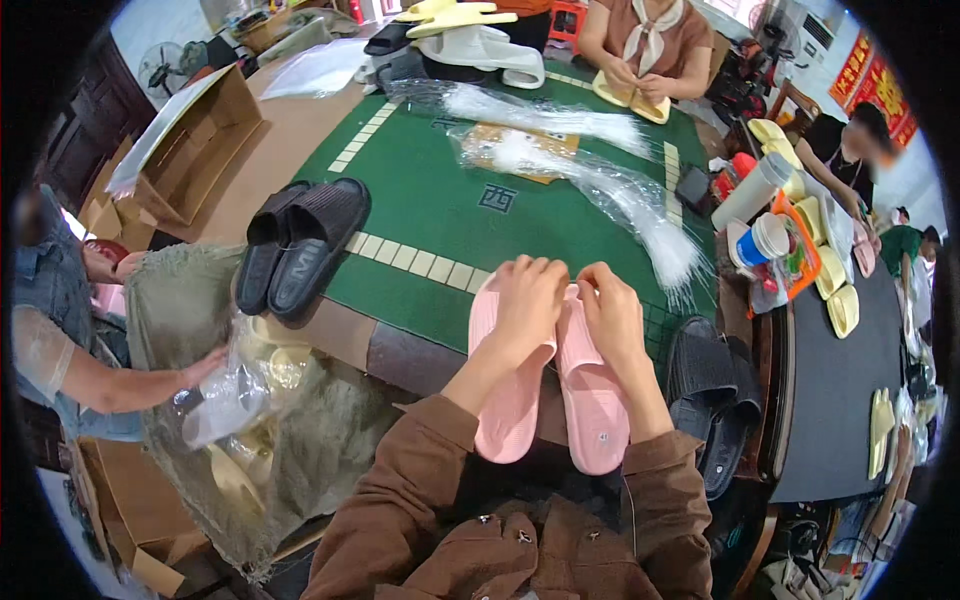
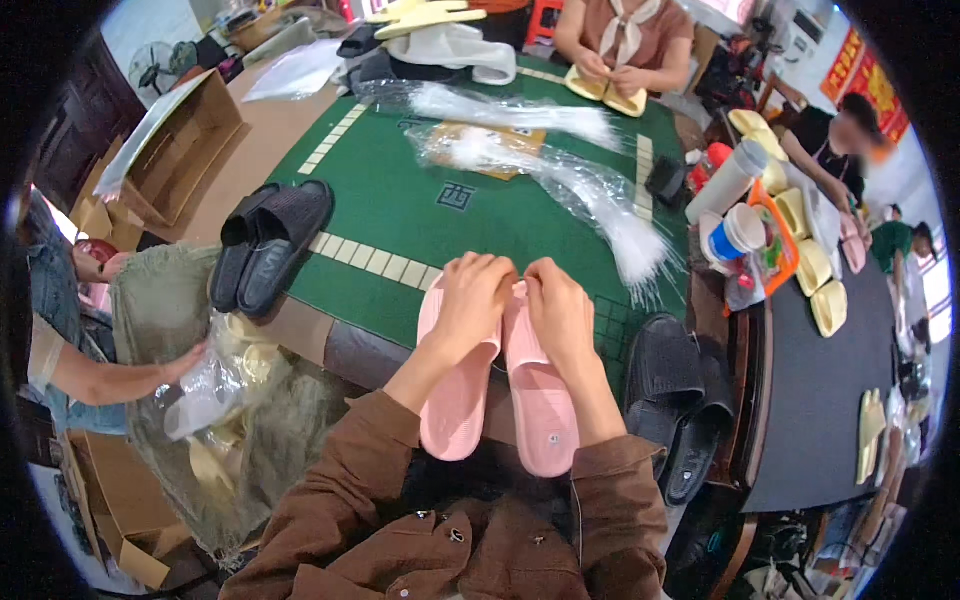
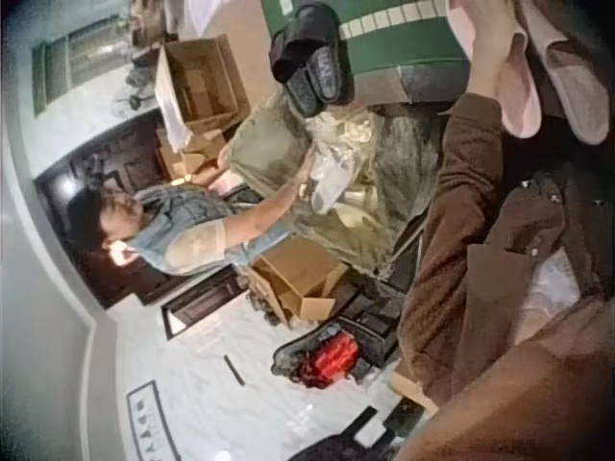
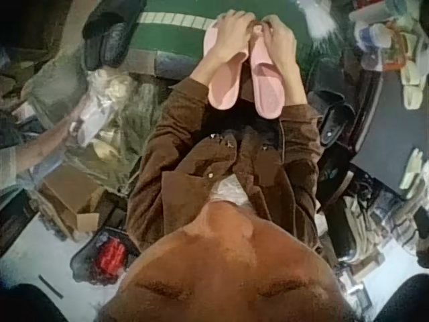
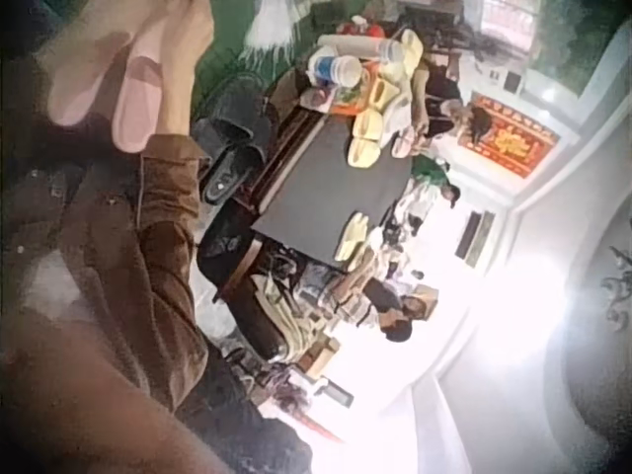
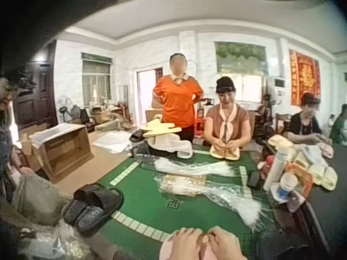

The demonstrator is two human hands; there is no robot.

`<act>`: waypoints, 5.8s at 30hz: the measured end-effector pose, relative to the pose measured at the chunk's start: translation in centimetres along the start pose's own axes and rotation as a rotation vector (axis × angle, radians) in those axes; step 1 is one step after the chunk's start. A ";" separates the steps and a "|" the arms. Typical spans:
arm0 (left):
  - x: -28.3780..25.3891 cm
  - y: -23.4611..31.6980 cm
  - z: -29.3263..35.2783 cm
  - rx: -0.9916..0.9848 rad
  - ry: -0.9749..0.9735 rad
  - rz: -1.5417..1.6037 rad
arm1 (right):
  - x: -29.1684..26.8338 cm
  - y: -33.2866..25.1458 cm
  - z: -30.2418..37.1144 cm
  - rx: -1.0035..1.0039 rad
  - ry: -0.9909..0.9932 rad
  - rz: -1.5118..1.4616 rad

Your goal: The person assembles plastic slippers by hand, inserting white plastic ties into the slots of yellow, black, and pink slippers. They handle the slippers one at a time, occasionally picking up a pair to inspect or reposition them on the green table mat.

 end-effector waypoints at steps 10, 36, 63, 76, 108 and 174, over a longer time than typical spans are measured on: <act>-0.4 0.5 0.1 0.130 0.103 0.125 | -0.4 -0.4 0.0 -0.066 0.034 -0.064; -0.7 -1.6 -0.2 -0.149 0.046 0.506 | 0.5 1.1 0.3 0.034 -0.081 -0.144; -3.3 9.9 14.8 0.198 -0.431 -0.084 | -14.3 -3.1 11.7 0.408 0.047 -0.751; -5.2 -15.4 7.5 0.069 -0.230 -0.044 | -21.5 8.9 19.3 0.451 0.322 0.476; -5.6 4.1 7.7 0.154 -0.217 0.146 | -7.0 -1.9 12.2 0.225 0.076 0.042; 2.3 2.9 -1.8 -0.081 -0.012 0.286 | -3.6 3.8 -0.4 -0.101 0.184 -0.166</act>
Point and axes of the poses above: each hand's wrist, its own z-axis away from the middle knuckle, its own x-axis out of the palm, y = z × x, the point moved 8 cm from there along -z, towards the middle knuckle, and after that the axes turned 12 degrees about -z, right-handed, at the moved point
